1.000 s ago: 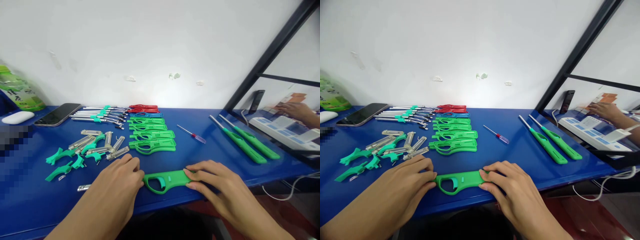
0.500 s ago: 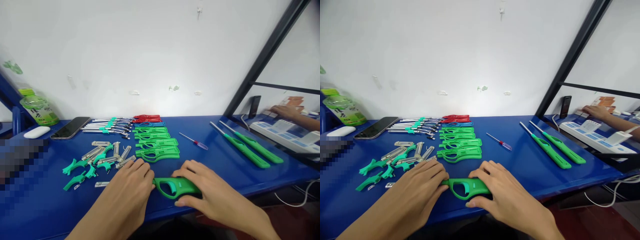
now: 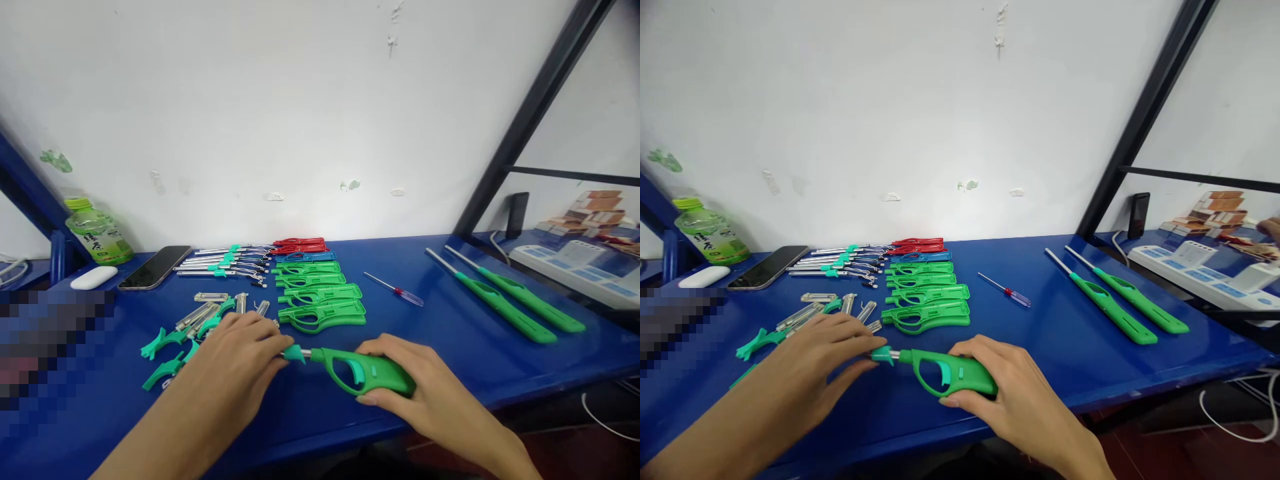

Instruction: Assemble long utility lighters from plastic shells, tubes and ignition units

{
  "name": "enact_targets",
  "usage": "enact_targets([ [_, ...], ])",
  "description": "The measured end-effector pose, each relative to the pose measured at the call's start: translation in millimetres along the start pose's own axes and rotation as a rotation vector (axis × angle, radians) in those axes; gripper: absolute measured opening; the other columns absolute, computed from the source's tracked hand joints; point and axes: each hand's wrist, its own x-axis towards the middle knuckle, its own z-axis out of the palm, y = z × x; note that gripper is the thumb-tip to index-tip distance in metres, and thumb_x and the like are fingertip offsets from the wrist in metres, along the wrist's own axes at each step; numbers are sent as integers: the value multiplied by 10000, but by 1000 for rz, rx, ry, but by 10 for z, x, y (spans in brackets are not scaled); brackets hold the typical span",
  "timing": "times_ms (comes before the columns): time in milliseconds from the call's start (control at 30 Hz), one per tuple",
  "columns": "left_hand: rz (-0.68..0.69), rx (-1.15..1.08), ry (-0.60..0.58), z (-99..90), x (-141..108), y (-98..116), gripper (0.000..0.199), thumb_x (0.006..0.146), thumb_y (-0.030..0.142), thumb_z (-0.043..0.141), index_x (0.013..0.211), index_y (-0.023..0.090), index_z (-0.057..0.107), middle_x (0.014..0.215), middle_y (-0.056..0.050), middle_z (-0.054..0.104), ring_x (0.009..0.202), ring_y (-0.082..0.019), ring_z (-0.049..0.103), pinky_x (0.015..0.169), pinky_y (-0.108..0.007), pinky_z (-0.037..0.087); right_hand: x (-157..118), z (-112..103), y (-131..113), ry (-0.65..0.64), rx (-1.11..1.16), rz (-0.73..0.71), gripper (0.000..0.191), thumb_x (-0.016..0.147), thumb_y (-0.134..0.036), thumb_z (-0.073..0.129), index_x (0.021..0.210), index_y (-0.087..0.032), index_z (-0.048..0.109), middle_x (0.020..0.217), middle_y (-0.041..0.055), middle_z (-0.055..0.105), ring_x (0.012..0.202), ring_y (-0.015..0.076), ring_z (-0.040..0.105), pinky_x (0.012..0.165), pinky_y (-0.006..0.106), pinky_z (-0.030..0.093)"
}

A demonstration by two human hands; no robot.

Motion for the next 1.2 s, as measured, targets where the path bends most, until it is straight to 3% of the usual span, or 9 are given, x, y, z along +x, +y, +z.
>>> enact_targets([
  [167, 55, -34, 37, 63, 101, 234, 297, 987, 40, 502, 1058, 188, 749, 975, -71, 754, 885, -266, 723, 798, -419, 591, -22, -19, 25, 32, 27, 3, 331, 938, -493, 782, 1204, -307, 724, 1111, -1, 763, 974, 190, 739, 867, 262, 562],
  [367, 110, -81, 214, 45, 66, 244, 263, 1073, 112, 468, 1198, 188, 687, 1024, -82, 754, 866, -254, 727, 749, -404, 599, -37, -62, 30, 54, 63, -35, 400, 951, -494, 767, 1307, -314, 748, 1064, 8, 770, 934, 185, 738, 833, 245, 589],
  [533, 142, -40, 272, 28, 83, 256, 269, 1088, 107, 440, 1256, 194, 631, 1051, -84, 761, 873, -251, 746, 747, -403, 601, -46, -60, 34, 75, 37, -35, 442, 939, -506, 775, 1346, -339, 740, 1127, 2, 789, 1025, 208, 753, 834, 242, 604],
  [700, 121, -20, 287, 37, 73, 253, 289, 1062, 67, 451, 1246, 220, 614, 1120, -78, 756, 914, -255, 749, 756, -399, 599, -46, -63, 16, 84, 16, -29, 432, 942, -510, 767, 1343, -352, 741, 1187, -2, 788, 1046, 211, 755, 824, 232, 605],
  [867, 88, -24, 213, 20, 52, 265, 257, 1065, 101, 470, 1231, 243, 605, 1124, -63, 749, 911, -258, 752, 742, -399, 601, -33, -53, 30, 91, 29, -42, 413, 941, -467, 787, 1338, -366, 734, 1017, -26, 737, 850, 132, 709, 814, 206, 578],
  [1033, 75, -3, 211, 17, 35, 306, 255, 1084, 143, 433, 1247, 249, 598, 1118, -51, 757, 920, -249, 755, 754, -387, 608, -32, 13, 109, 216, -72, -190, 445, 953, -421, 793, 1381, -399, 674, 1009, -56, 704, 776, 73, 682, 708, 165, 541],
  [1133, 47, -28, 216, 21, 40, 342, 289, 1107, 262, 471, 1381, 245, 561, 1193, -70, 736, 1012, -265, 745, 845, -422, 619, -44, 58, 149, 266, -141, -264, 422, 1012, -395, 723, 1424, -370, 634, 1047, -38, 712, 808, 74, 701, 707, 180, 540],
  [1200, 37, -59, 202, 22, 53, 358, 282, 1113, 292, 477, 1371, 245, 577, 1159, -69, 724, 980, -261, 740, 818, -420, 622, -59, 80, 163, 301, -184, -309, 403, 1039, -379, 685, 1436, -341, 625, 1057, -22, 717, 827, 82, 708, 723, 200, 540],
])
